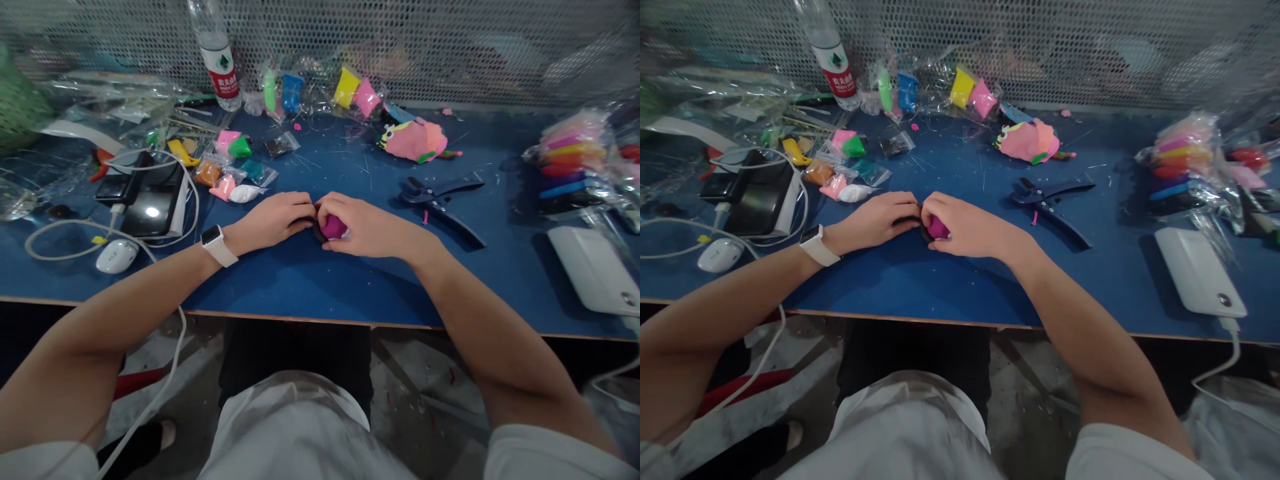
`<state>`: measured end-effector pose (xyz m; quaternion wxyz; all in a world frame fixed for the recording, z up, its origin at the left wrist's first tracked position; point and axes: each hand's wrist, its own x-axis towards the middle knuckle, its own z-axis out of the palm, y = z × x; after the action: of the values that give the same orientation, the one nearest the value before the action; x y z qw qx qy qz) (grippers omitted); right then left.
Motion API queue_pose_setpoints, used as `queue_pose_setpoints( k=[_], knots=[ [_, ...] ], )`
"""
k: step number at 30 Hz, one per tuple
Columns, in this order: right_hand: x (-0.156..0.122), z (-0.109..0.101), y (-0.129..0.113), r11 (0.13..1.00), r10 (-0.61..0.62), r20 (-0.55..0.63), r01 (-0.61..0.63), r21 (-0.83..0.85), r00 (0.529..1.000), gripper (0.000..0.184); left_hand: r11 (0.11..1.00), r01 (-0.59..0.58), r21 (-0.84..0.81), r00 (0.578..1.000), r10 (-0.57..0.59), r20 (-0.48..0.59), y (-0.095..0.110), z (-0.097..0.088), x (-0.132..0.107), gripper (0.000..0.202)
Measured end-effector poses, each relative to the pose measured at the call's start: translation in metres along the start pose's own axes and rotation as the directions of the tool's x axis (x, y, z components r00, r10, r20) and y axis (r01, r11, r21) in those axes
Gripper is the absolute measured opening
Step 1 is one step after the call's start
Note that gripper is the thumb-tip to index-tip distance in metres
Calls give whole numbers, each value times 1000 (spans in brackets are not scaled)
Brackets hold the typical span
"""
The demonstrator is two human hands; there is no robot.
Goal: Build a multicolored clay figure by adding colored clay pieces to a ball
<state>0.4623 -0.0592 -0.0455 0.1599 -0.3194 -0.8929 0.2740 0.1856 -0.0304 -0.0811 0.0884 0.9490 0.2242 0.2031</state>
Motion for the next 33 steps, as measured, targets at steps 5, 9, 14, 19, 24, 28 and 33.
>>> queue_pose_setpoints(
  k=[5,9,14,19,24,28,33],
  knots=[
    [0,-3,-2,998,65,19,-66,11,998,33,995,72,-66,997,-72,2,3,1,2,12],
    [1,-3,-5,995,102,5,-102,-6,995,37,989,122,-89,992,-124,-18,5,1,1,8],
    [1,-2,-5,993,120,15,-120,-9,993,39,988,144,-48,989,-145,-14,7,3,3,10],
    [0,0,-2,992,128,13,-127,-24,992,42,982,156,-105,986,-161,-45,12,2,3,18],
    [-1,1,-2,992,124,-2,-124,-28,992,42,958,219,-183,970,-234,-67,18,1,4,12],
    [-1,1,-2,990,140,-8,-140,-15,990,47,941,269,-204,956,-287,-66,18,3,7,14],
    [-2,-4,1,990,138,19,-138,-4,990,59,940,248,-236,958,-274,-85,20,1,3,12]
  ],
)
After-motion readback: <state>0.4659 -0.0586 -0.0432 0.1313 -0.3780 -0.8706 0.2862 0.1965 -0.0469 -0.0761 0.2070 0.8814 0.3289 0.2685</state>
